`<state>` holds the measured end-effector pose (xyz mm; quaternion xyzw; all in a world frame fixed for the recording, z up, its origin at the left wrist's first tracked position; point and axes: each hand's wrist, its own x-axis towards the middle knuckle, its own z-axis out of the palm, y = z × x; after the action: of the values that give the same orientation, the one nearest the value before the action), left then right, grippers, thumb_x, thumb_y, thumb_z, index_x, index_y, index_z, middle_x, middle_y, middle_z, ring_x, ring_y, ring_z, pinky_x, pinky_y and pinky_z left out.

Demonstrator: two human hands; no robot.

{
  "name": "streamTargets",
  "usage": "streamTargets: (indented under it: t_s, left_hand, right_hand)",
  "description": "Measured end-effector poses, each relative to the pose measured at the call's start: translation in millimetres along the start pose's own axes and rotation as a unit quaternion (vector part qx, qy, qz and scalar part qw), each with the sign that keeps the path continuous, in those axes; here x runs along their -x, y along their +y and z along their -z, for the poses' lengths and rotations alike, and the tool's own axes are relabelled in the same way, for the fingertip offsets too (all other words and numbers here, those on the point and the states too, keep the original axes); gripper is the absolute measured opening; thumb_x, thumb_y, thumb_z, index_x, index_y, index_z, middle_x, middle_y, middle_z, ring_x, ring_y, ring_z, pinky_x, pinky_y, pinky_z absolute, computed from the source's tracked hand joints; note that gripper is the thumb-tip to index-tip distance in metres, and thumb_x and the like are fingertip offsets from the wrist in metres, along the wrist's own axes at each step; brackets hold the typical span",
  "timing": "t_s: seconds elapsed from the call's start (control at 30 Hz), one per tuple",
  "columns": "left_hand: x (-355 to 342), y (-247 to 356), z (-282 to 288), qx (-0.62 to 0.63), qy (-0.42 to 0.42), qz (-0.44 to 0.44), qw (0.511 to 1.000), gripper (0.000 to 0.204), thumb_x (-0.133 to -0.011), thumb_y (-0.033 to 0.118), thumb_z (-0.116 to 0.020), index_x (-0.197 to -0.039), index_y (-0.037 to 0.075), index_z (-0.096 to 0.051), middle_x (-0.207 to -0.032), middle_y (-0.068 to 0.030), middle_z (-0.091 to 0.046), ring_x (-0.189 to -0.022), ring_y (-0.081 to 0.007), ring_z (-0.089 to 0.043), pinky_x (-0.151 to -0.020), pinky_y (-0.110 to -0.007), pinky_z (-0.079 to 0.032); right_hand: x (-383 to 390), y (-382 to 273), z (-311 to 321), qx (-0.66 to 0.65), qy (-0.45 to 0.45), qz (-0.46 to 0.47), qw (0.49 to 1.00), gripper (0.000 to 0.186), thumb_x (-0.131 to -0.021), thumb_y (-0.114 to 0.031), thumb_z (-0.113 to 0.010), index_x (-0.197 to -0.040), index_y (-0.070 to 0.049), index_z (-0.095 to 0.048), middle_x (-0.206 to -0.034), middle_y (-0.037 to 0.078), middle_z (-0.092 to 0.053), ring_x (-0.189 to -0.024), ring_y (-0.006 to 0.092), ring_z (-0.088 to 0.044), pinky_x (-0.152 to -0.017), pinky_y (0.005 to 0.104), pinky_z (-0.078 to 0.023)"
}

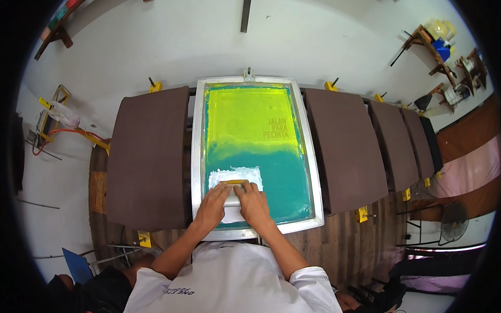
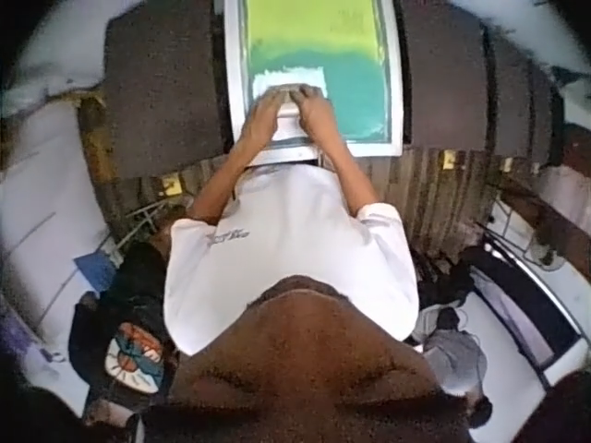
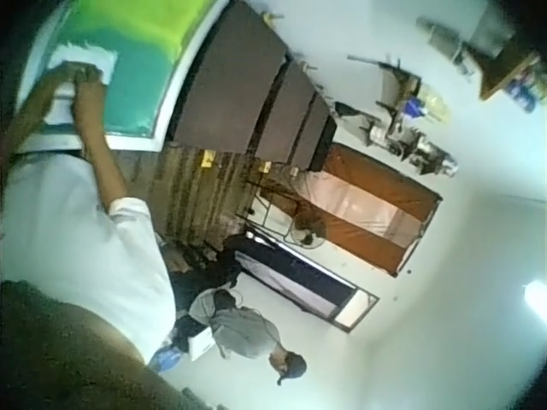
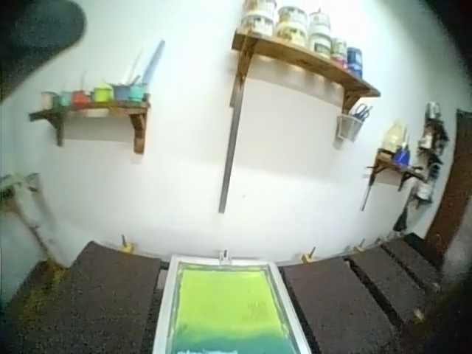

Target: Applying white ink to a screen and printing a design onto fabric panels on a printing table.

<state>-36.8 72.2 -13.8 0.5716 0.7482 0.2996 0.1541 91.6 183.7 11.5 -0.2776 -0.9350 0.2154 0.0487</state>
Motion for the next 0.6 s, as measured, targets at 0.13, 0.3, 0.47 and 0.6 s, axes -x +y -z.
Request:
streamTargets:
  t_s: [0.13, 0.3, 0.47, 0.6]
  left_hand:
    - [25.6, -18.2, -19.6, 0.028, -0.045, -0.011, 0.999, 0.058, -0.074, -0.015, -0.054, -0.131, -0.004, -0.055, -0.136, -0.0277, -0.052, -0.132, -0.0411, -0.047, -0.112, -0.045, -0.038]
    - [16.6, 0.1, -4.0, 0.007, -0.007, -0.028, 1.0, 0.053, -0.076, -0.013, -0.054, -0.128, -0.002, -0.058, -0.136, -0.0244, -0.054, -0.13, -0.0401, -0.05, -0.108, -0.046, -0.041]
    - [23.3, 0.8, -4.7, 0.007, -0.062, -0.002, 0.998, 0.061, -0.074, -0.013, -0.057, -0.133, 0.002, -0.056, -0.139, -0.0208, -0.053, -0.134, -0.0359, -0.047, -0.111, -0.05, -0.037]
    - [22.4, 4.3, -8.2, -0.004, -0.047, 0.003, 0.999, 0.069, -0.072, -0.012, -0.059, -0.138, 0.005, -0.053, -0.139, -0.0197, -0.053, -0.136, -0.0346, -0.046, -0.113, -0.054, -0.033]
  right_hand:
    - [18.7, 2.6, -28.7, -0.006, -0.03, -0.019, 0.999, 0.058, -0.068, 0.006, -0.066, -0.124, -0.008, -0.062, -0.127, 0.015, -0.058, -0.118, 0.0358, -0.055, -0.087, 0.0454, -0.053]
    - [20.6, -2.9, -19.1, 0.019, 0.04, -0.013, 0.999, 0.057, -0.069, 0.005, -0.065, -0.124, -0.008, -0.062, -0.128, 0.014, -0.057, -0.119, 0.0339, -0.052, -0.086, 0.0439, -0.051]
    - [26.6, 4.6, -25.7, -0.028, -0.002, -0.037, 0.999, 0.055, -0.071, 0.003, -0.065, -0.124, -0.008, -0.062, -0.127, 0.014, -0.056, -0.119, 0.0335, -0.052, -0.086, 0.0456, -0.051]
    - [26.2, 0.5, -28.3, -0.011, 0.017, -0.029, 0.999, 0.046, -0.077, -0.001, -0.062, -0.123, -0.008, -0.063, -0.128, 0.014, -0.056, -0.12, 0.0339, -0.052, -0.086, 0.0466, -0.051]
